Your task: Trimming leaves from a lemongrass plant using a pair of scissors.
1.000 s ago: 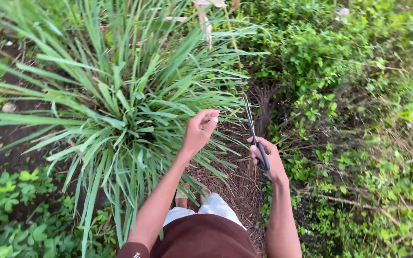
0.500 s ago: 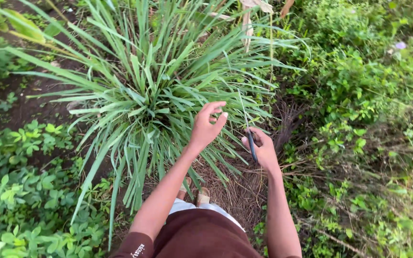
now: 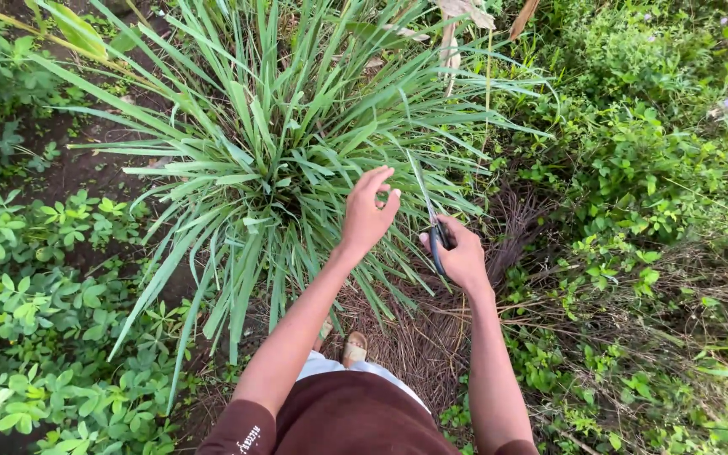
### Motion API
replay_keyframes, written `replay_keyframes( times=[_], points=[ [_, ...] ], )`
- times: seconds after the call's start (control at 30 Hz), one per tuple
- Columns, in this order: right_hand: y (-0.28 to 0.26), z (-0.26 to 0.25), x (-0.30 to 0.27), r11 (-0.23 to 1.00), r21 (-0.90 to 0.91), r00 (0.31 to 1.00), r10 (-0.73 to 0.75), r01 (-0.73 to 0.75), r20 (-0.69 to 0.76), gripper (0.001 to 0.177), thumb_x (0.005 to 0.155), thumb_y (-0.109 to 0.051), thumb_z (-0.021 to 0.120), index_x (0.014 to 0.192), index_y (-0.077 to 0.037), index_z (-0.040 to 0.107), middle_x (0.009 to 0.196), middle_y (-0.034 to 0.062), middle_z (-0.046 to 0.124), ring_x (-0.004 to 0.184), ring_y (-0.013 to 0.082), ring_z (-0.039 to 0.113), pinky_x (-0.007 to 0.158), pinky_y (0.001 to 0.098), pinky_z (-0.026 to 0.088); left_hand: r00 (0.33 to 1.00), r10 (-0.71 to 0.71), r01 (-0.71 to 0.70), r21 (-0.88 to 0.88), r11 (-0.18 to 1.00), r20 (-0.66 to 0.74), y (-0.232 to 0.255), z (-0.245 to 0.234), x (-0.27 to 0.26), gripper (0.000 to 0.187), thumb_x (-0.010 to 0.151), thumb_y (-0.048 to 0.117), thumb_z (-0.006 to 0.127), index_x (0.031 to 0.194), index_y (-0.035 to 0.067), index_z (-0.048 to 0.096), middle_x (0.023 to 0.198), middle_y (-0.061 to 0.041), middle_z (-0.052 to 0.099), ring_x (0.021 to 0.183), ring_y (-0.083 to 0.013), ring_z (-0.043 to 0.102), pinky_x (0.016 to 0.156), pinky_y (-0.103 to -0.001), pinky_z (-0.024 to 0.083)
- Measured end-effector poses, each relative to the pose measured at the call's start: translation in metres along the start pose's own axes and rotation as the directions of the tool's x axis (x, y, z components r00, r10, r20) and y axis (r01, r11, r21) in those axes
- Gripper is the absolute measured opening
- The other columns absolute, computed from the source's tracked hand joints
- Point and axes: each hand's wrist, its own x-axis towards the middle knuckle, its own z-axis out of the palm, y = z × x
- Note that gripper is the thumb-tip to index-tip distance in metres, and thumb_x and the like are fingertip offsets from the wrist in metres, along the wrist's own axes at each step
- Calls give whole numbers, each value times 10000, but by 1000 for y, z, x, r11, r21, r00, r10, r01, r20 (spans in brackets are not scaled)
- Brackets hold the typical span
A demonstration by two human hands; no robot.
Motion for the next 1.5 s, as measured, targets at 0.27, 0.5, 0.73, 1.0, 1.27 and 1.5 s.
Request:
replay_keyframes(
  times=[0.27, 0.5, 0.73, 1.0, 1.27, 1.5],
  points=[
    [-9, -7, 1, 994, -106, 1000, -20, 18, -17, 644, 750, -520, 788, 1280, -167, 695, 771, 73, 706, 702, 220, 665, 724, 380, 519, 999, -40, 41, 69, 997, -13, -10, 17, 5, 506, 912, 152, 708, 1382, 0, 598, 1441, -151, 568, 1037, -192, 681, 813, -297, 603],
    [-16, -6, 7, 986, -151, 997, -64, 71, 46, 598, 771, -532, 784, 1248, -182, 697, 699, 70, 674, 658, 243, 634, 679, 405, 498, 988, -148, 144, 73, 987, 47, -3, 16, 9, 525, 918, 162, 670, 1407, 5, 560, 1484, -150, 507, 1086, -200, 653, 772, -309, 625],
    [-17, -4, 8, 988, -90, 991, -125, 128, 41, 472, 841, -395, 790, 1214, -114, 722, 617, 87, 626, 551, 205, 521, 572, 378, 430, 993, -115, 114, 32, 993, 40, -2, 7, -1, 510, 943, 147, 664, 1434, 49, 568, 1488, -138, 525, 1103, -196, 672, 826, -305, 599],
    [9, 6, 3, 946, 175, 955, -289, 274, 68, 369, 893, -260, 790, 1156, -9, 728, 662, 15, 610, 610, 48, 472, 550, 266, 394, 998, -50, 47, -101, 994, -23, 11, -9, -26, 456, 930, 80, 638, 1384, 70, 603, 1357, -135, 631, 1097, -175, 707, 765, -285, 607],
    [-12, 17, -16, 942, 256, 950, -265, 219, 164, 428, 841, -208, 798, 1213, -20, 702, 654, -55, 581, 590, 36, 465, 552, 231, 383, 984, 5, -26, -114, 993, -180, 35, -57, -62, 389, 975, 68, 642, 1363, 58, 630, 1297, -104, 676, 1121, -176, 705, 819, -278, 574],
    [-41, 36, -30, 908, 326, 910, -347, 265, 226, 450, 830, -190, 811, 1216, -7, 671, 722, -70, 612, 641, 16, 511, 587, 204, 445, 960, 35, -75, -133, 988, -279, 47, -107, -67, 334, 1006, 68, 619, 1338, 47, 643, 1284, -78, 696, 1122, -164, 703, 866, -286, 573]
  ],
)
